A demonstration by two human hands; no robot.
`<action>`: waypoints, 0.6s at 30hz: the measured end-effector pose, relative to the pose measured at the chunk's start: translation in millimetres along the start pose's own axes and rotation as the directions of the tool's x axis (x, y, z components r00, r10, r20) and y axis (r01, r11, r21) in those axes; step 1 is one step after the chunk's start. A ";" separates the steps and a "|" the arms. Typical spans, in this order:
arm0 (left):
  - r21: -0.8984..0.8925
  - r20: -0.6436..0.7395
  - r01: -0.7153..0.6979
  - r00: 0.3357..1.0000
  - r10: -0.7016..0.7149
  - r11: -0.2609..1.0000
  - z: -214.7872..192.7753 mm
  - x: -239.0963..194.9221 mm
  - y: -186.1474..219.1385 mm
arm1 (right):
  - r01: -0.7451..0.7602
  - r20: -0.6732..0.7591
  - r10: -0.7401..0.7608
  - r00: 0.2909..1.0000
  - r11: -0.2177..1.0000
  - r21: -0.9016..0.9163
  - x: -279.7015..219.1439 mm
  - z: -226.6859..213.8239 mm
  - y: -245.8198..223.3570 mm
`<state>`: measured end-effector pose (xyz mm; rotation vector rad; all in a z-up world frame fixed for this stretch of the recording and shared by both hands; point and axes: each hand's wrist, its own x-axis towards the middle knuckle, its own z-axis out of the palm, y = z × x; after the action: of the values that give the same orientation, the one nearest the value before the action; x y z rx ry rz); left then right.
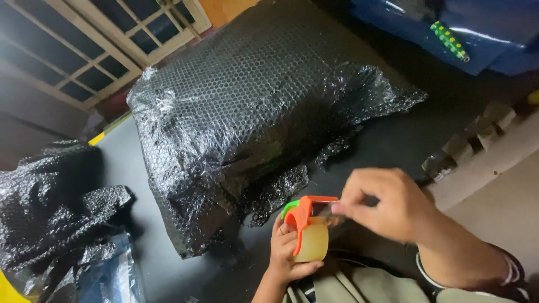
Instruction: The person wraps a blue rectangular object with black bubble wrap on a table. They fold the bubble wrap around the object and secure it with clear packing tape using a handheld dispenser. The package is rotated and adjusted to ensure full coverage.
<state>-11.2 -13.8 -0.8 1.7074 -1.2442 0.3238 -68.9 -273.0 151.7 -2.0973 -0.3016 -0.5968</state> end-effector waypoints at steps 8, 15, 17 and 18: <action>-0.070 -0.011 0.022 1.000 -0.023 0.997 3.2 -8.4 -9.9 | -0.535 0.376 0.383 0.844 0.650 0.540 32.0 48.1 116.8; -0.082 -0.001 0.007 1.000 -0.008 0.997 3.8 -4.5 -12.4 | -0.606 0.412 0.445 0.796 0.597 0.526 24.6 79.0 143.8; -0.075 0.000 0.028 1.000 -0.028 0.997 4.8 -7.2 -12.1 | -0.628 0.474 0.412 0.778 0.531 0.569 17.0 86.0 149.3; -0.076 0.000 0.030 1.000 -0.030 0.997 5.1 -6.8 -12.7 | -0.629 0.475 0.413 0.777 0.531 0.568 12.0 89.0 152.3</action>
<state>-5.1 -13.7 -14.8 1.6587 -1.2143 0.2566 33.0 -284.6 7.7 -1.3733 -0.0116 0.2073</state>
